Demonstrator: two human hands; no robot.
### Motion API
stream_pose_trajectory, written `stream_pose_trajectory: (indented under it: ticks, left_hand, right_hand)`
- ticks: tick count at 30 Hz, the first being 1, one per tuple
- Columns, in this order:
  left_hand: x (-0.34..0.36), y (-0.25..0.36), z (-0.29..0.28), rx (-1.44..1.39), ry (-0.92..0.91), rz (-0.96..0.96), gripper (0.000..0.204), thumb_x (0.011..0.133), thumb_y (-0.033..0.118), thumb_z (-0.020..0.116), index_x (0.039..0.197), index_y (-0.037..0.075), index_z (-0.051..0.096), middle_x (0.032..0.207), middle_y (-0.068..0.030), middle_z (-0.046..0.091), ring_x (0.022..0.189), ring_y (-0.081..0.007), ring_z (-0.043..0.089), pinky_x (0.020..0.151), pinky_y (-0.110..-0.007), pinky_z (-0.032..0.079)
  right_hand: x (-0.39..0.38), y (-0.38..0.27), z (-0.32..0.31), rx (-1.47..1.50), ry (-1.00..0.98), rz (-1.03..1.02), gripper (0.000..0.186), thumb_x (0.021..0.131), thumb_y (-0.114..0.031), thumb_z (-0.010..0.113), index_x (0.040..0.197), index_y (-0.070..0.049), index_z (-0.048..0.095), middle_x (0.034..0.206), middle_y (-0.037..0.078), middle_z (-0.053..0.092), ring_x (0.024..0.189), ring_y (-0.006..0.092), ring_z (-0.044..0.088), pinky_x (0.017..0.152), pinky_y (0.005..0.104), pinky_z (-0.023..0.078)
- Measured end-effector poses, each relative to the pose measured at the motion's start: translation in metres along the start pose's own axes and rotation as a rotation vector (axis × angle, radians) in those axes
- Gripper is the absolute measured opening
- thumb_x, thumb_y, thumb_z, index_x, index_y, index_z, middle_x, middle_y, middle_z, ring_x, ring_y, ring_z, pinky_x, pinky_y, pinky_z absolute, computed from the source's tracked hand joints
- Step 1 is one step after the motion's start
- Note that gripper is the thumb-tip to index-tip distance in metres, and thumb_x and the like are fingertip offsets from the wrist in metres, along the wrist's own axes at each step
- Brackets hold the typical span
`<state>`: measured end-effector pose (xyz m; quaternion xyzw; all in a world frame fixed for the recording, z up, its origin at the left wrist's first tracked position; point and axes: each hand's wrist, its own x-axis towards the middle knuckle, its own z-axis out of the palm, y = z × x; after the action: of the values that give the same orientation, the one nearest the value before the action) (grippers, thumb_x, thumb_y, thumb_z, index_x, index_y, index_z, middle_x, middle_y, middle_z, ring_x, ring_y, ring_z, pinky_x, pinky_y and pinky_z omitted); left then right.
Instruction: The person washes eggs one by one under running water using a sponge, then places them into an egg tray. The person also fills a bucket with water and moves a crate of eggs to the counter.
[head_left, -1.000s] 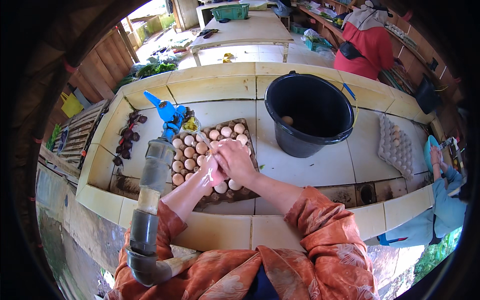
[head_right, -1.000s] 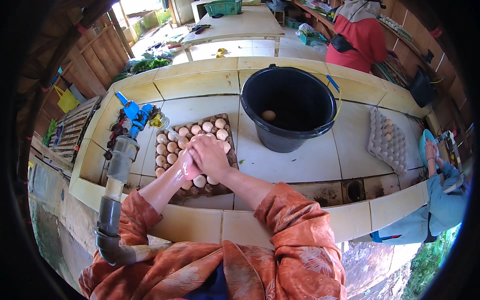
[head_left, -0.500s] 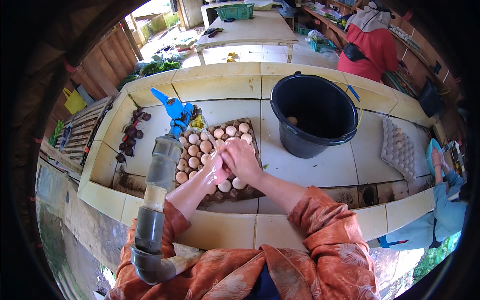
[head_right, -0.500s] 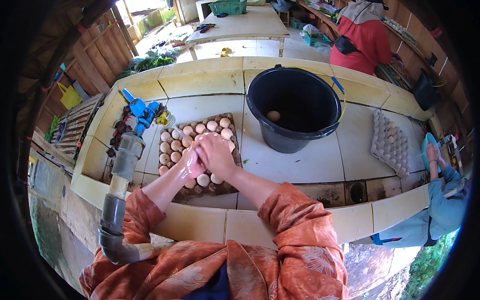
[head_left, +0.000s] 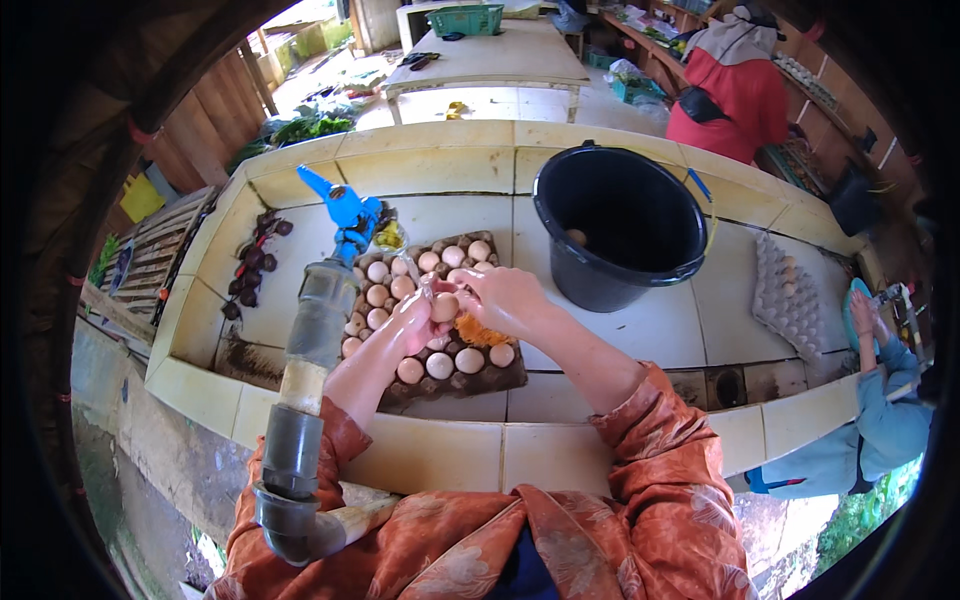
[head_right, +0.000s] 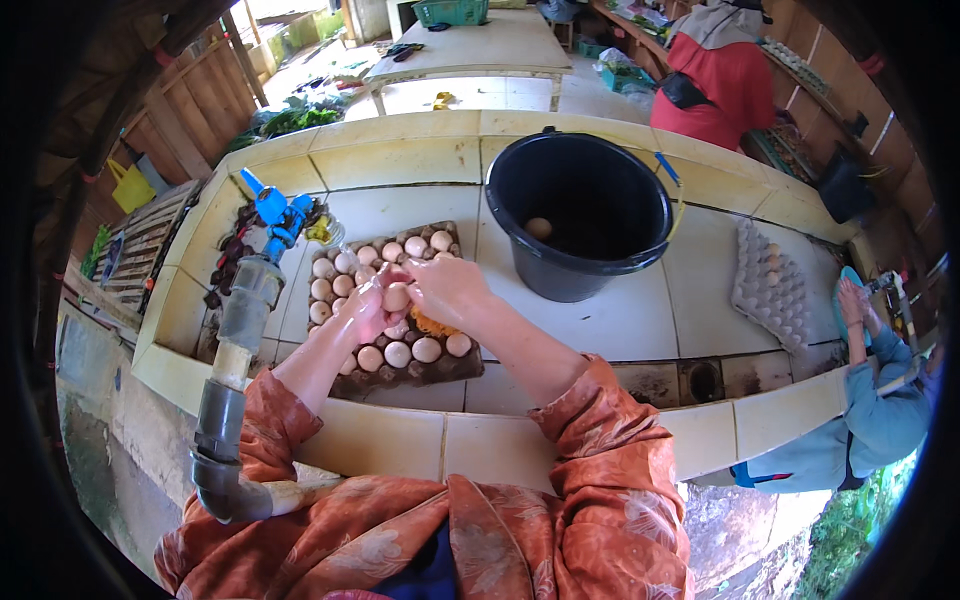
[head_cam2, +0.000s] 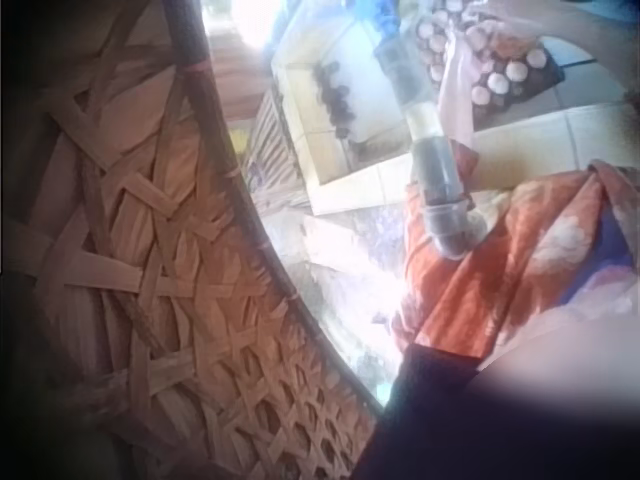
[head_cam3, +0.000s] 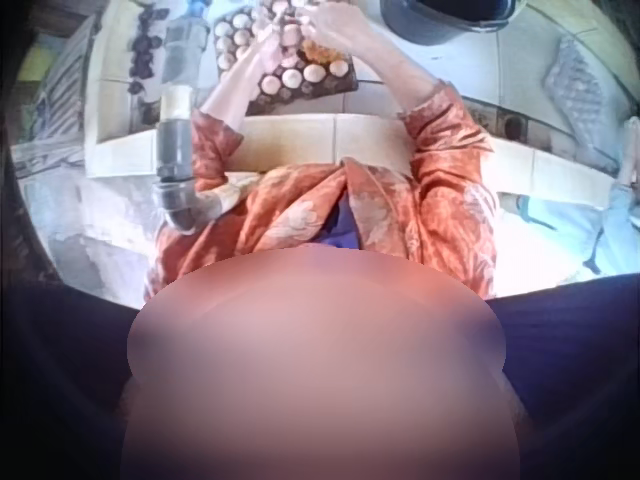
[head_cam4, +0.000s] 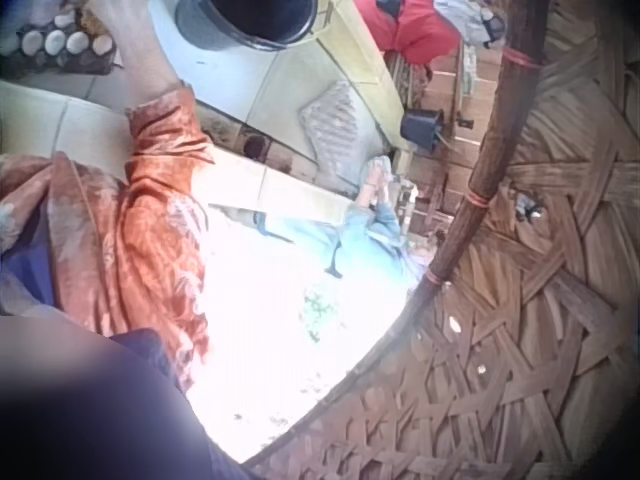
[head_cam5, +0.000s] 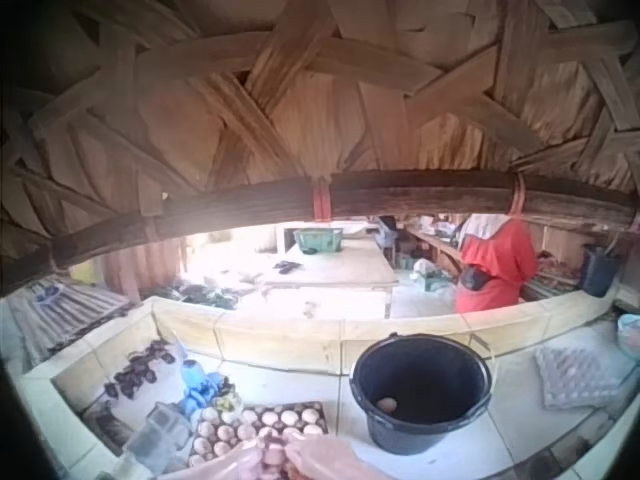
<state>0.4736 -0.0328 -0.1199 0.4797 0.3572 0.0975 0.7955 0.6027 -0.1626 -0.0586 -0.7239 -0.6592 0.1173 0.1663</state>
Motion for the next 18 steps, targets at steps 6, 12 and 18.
stream_pose_trajectory:
  ticks: [6, 12, 18]
  left_hand:
    - [-0.006, -0.001, 0.017, -0.265, -0.152, 0.031, 0.07, 0.081, 0.069, 0.037, 0.127, 0.016, 0.041, 0.124, -0.0077, 0.049, 0.113, -0.0236, 0.049, 0.093, -0.042, 0.042]
    - [-0.01, 0.005, 0.014, 0.332, -0.225, 0.121, 0.053, 0.088, 0.055, 0.043, 0.123, 0.016, 0.048, 0.111, -0.0057, 0.058, 0.105, -0.0219, 0.054, 0.085, -0.038, 0.044]
    - [-0.032, 0.01, 0.008, 1.63, -0.193, 0.441, 0.013, 0.08, 0.019, 0.058, 0.084, 0.009, 0.066, 0.081, -0.011, 0.065, 0.077, -0.0252, 0.062, 0.068, -0.036, 0.048]
  right_hand:
    - [0.002, 0.005, 0.022, 0.214, 0.095, -0.297, 0.023, 0.073, -0.025, 0.06, 0.091, -0.011, 0.062, 0.09, 0.011, 0.062, 0.087, 0.0311, 0.059, 0.073, 0.0414, 0.047]
    - [0.001, 0.016, -0.031, 0.105, 0.247, -0.102, 0.029, 0.07, -0.025, 0.061, 0.094, -0.009, 0.061, 0.081, 0.015, 0.063, 0.08, 0.0347, 0.06, 0.069, 0.0439, 0.047]
    - [0.002, 0.118, -0.133, 0.029, 0.275, 0.158, 0.022, 0.066, -0.021, 0.064, 0.082, -0.005, 0.068, 0.084, 0.014, 0.066, 0.081, 0.0292, 0.064, 0.07, 0.0388, 0.049]
